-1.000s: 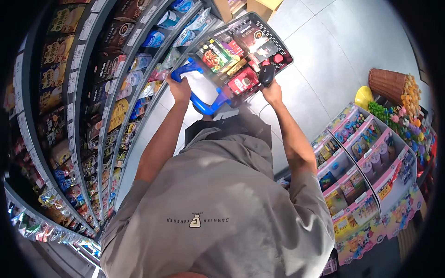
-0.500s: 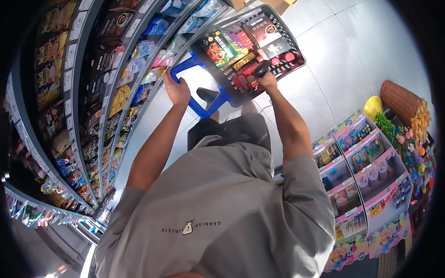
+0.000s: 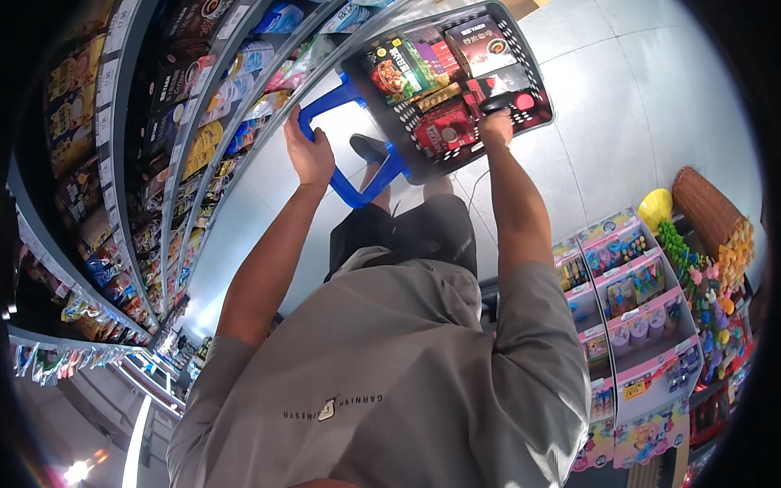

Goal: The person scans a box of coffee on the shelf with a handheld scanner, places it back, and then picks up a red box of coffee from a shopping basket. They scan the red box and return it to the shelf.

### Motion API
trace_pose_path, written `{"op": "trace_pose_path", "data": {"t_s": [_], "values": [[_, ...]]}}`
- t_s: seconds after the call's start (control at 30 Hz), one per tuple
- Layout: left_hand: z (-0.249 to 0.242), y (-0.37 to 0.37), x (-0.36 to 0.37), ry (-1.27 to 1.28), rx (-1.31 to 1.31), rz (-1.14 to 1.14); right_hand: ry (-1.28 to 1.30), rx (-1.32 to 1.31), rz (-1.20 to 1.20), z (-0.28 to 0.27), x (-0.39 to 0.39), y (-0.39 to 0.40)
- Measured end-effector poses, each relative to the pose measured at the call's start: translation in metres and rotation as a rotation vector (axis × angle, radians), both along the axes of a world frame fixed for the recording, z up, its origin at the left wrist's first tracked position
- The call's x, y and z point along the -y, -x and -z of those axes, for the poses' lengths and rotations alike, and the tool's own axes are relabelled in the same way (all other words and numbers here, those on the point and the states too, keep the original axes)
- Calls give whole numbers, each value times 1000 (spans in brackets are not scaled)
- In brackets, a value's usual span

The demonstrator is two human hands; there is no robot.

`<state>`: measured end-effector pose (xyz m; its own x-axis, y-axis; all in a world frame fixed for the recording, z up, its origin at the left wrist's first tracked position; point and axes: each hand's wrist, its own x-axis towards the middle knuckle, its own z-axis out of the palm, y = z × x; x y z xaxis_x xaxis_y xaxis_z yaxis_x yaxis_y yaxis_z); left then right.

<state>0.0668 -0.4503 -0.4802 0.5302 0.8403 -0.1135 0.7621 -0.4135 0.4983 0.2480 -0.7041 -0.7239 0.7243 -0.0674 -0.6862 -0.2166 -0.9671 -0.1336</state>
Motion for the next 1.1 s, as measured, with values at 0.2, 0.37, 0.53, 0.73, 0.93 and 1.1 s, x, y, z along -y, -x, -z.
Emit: {"op": "trace_pose_path", "data": {"t_s": [0.2, 0.37, 0.53, 0.73, 0.93, 1.1], "values": [[0, 1, 0, 94, 5, -47, 85, 26, -58, -8, -13, -18], [-3, 0, 2, 109, 42, -64, 24, 71, -285, 2, -27, -6], [2, 5, 1, 73, 53, -46, 47, 93, -394, 19, -37, -4], [1, 4, 3, 132, 93, -77, 57, 205, -552, 52, -40, -2], [0, 3, 3, 200, 137, -116, 92, 230, -611, 68, -47, 1], [-1, 2, 3, 209, 142, -115, 90, 186, -574, 78, -45, -3]]}}
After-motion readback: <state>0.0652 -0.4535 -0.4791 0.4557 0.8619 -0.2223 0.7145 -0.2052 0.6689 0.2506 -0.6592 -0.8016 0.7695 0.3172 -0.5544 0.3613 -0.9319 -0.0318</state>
